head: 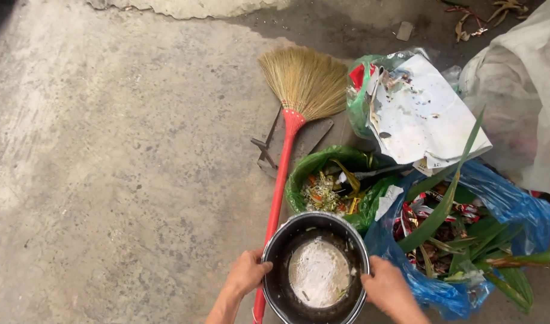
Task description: Sorting through mixed waste materials including organic scraps, plastic, and plant debris, and placing them into separate bags and buckets.
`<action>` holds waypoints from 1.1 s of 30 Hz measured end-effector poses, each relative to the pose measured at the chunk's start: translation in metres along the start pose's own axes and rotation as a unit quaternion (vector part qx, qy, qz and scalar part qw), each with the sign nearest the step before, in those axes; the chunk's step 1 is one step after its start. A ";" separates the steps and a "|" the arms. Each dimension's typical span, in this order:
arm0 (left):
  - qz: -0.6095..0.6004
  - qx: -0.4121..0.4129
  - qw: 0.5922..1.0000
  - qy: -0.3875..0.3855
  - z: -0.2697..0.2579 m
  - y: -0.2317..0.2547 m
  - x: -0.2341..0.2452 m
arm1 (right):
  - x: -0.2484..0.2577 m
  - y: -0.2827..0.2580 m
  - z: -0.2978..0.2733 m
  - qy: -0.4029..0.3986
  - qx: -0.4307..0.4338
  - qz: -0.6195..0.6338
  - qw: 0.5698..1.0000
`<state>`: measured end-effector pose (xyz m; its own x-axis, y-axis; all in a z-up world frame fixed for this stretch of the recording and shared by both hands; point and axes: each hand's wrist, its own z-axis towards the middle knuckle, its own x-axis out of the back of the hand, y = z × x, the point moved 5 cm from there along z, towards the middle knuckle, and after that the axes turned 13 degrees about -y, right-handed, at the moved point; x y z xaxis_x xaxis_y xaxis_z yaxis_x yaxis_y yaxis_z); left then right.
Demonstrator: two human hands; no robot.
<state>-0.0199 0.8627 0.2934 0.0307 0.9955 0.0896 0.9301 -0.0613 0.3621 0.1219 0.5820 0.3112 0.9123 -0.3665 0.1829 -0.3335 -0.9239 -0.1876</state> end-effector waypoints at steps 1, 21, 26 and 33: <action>0.000 -0.001 1.000 -0.004 0.024 -0.016 -0.008 | -0.008 0.014 0.016 0.002 -0.003 0.000 1.000; 0.280 0.098 0.955 -0.003 0.287 -0.227 -0.108 | -0.130 0.143 0.213 0.068 -0.069 0.128 0.987; 0.235 0.109 0.966 -0.008 0.257 -0.178 -0.097 | -0.121 0.139 0.222 -0.009 -0.096 0.101 0.990; 0.110 -0.073 0.991 0.023 0.143 0.033 -0.079 | -0.043 -0.021 0.041 -0.179 0.037 0.093 0.979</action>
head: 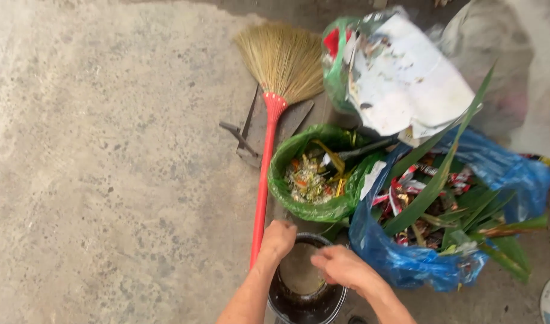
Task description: Sorting through mixed waste materials including organic scraps, plastic, and plant debris, and placing them into separate bags and buckets.
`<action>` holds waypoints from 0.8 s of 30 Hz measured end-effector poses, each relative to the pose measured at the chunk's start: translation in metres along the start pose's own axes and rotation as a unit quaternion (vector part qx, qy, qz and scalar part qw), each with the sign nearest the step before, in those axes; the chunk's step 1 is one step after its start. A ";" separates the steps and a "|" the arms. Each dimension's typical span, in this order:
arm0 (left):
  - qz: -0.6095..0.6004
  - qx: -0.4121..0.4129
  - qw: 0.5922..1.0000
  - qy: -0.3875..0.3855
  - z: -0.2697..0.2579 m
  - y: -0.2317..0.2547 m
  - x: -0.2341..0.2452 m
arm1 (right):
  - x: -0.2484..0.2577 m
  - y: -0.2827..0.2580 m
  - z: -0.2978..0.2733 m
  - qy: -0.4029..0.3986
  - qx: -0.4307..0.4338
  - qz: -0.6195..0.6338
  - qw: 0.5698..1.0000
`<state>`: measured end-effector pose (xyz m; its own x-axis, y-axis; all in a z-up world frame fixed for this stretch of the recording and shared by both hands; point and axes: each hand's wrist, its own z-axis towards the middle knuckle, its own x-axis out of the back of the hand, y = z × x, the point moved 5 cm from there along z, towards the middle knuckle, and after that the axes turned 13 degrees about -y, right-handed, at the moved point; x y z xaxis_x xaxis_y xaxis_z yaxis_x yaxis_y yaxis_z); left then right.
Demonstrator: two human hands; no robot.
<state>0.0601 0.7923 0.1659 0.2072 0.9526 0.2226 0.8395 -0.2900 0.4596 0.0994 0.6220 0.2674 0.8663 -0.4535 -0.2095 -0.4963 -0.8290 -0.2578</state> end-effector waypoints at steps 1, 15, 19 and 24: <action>0.001 -0.008 1.000 0.003 -0.010 0.033 0.009 | 0.005 -0.027 -0.032 0.006 0.005 -0.001 1.000; -0.263 -0.250 0.931 0.028 0.070 0.209 0.002 | 0.236 -0.076 0.037 0.461 0.186 -0.519 0.695; -0.239 -0.261 0.935 0.021 0.100 0.189 -0.022 | 0.314 -0.037 0.124 0.472 0.091 -0.534 0.696; -0.134 -0.260 0.956 -0.006 0.110 0.175 -0.044 | 0.301 -0.036 0.135 0.556 0.119 -0.631 0.528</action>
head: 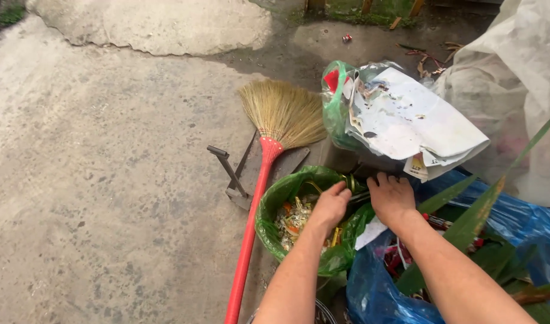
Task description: Sorting through mixed waste materials including organic scraps, plastic, and plant debris, and placing them into separate bags and buckets.
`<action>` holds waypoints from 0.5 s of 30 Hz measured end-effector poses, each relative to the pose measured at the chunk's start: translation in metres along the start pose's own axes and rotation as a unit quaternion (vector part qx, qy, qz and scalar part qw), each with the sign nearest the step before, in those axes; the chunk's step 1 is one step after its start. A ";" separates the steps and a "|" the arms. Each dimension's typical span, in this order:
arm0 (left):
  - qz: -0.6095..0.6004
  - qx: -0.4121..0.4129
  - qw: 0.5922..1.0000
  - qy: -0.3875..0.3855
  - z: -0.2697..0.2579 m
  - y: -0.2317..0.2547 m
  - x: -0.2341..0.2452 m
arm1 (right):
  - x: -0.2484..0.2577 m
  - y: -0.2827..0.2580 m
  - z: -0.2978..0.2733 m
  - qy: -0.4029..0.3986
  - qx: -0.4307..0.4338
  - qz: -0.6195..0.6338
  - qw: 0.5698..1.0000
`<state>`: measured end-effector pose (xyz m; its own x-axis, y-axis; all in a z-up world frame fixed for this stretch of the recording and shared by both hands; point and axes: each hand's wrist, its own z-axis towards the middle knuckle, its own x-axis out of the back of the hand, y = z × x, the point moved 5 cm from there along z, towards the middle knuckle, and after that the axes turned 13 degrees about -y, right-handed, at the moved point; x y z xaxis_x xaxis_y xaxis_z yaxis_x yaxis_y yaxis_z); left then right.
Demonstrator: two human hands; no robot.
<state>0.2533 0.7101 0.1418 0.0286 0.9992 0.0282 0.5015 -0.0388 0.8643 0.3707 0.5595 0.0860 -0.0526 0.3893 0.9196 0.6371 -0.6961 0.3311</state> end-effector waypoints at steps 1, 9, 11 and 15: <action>0.004 -0.003 1.000 0.004 0.026 -0.021 0.002 | -0.009 -0.002 0.010 0.006 0.000 0.002 1.000; 0.070 0.021 0.995 -0.062 0.024 -0.055 -0.020 | -0.039 -0.003 0.015 -0.087 0.000 -0.105 0.991; 0.068 0.022 0.996 -0.060 -0.016 -0.020 -0.016 | -0.026 -0.008 0.020 -0.134 0.021 -0.059 0.989; 0.026 -0.014 0.999 -0.013 0.058 -0.098 -0.024 | 0.105 -0.024 -0.027 -0.216 0.094 0.081 0.968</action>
<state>0.2531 0.6888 0.0273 0.0776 0.9951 0.0612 0.4736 -0.0908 0.8760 0.3288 0.6009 0.1800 0.3611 0.5287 0.7681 0.7412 -0.6626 0.1076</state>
